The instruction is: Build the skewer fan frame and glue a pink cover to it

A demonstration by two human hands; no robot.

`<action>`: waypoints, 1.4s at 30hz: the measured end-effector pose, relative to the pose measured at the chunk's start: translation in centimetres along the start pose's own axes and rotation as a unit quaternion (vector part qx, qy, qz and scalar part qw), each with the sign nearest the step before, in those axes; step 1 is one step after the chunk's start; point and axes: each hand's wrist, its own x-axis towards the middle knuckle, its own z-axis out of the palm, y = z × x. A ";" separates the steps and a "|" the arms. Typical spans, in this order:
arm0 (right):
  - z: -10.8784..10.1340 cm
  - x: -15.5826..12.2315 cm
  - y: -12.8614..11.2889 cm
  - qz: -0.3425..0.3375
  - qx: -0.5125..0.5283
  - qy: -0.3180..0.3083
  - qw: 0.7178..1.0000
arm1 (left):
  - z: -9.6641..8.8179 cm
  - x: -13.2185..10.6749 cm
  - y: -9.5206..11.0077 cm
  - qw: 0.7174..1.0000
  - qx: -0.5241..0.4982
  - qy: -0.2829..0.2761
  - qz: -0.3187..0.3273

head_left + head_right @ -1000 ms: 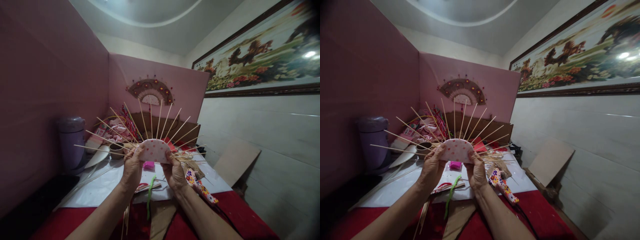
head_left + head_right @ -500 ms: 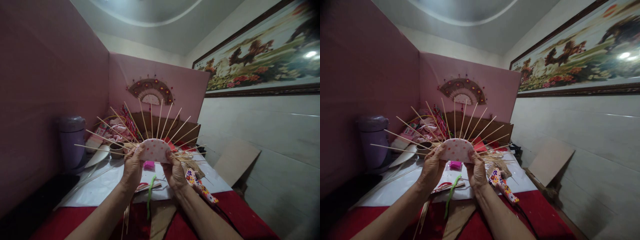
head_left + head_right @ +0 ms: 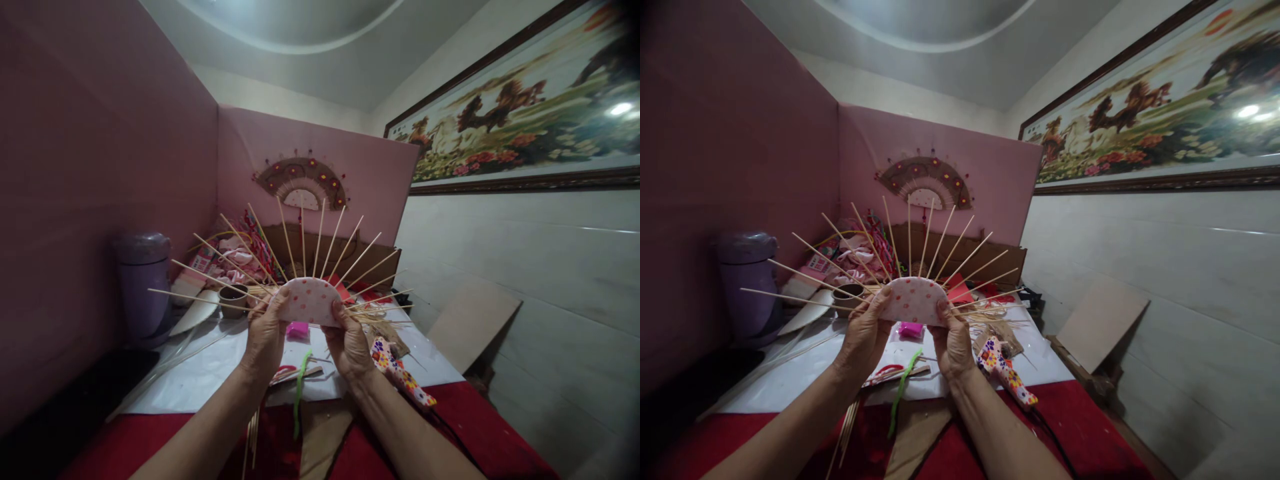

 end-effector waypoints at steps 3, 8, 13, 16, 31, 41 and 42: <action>0.0 0.0 0.0 0.001 -0.006 0.005 1.000 | 0.0 0.0 0.0 1.000 -0.001 0.003 0.003; -0.1 0.1 0.1 -0.002 0.013 -0.009 1.000 | 0.1 -0.1 0.1 1.000 0.005 -0.003 0.002; 0.0 0.1 0.0 -0.004 0.002 0.000 1.000 | 0.1 -0.1 0.1 1.000 0.003 -0.002 0.001; 0.1 0.1 0.0 -0.007 -0.008 0.001 1.000 | 0.0 0.0 0.0 1.000 0.004 -0.002 0.002; 0.1 0.0 0.0 -0.005 0.006 0.000 1.000 | -0.2 0.0 -0.1 1.000 0.010 -0.020 0.002; 0.4 -0.2 -0.1 -0.009 0.043 -0.007 0.999 | -0.3 -0.2 0.1 0.998 0.012 -0.062 -0.003; 0.4 -0.2 -0.1 -0.009 0.044 -0.007 0.999 | -0.3 -0.2 0.1 0.998 0.013 -0.065 -0.005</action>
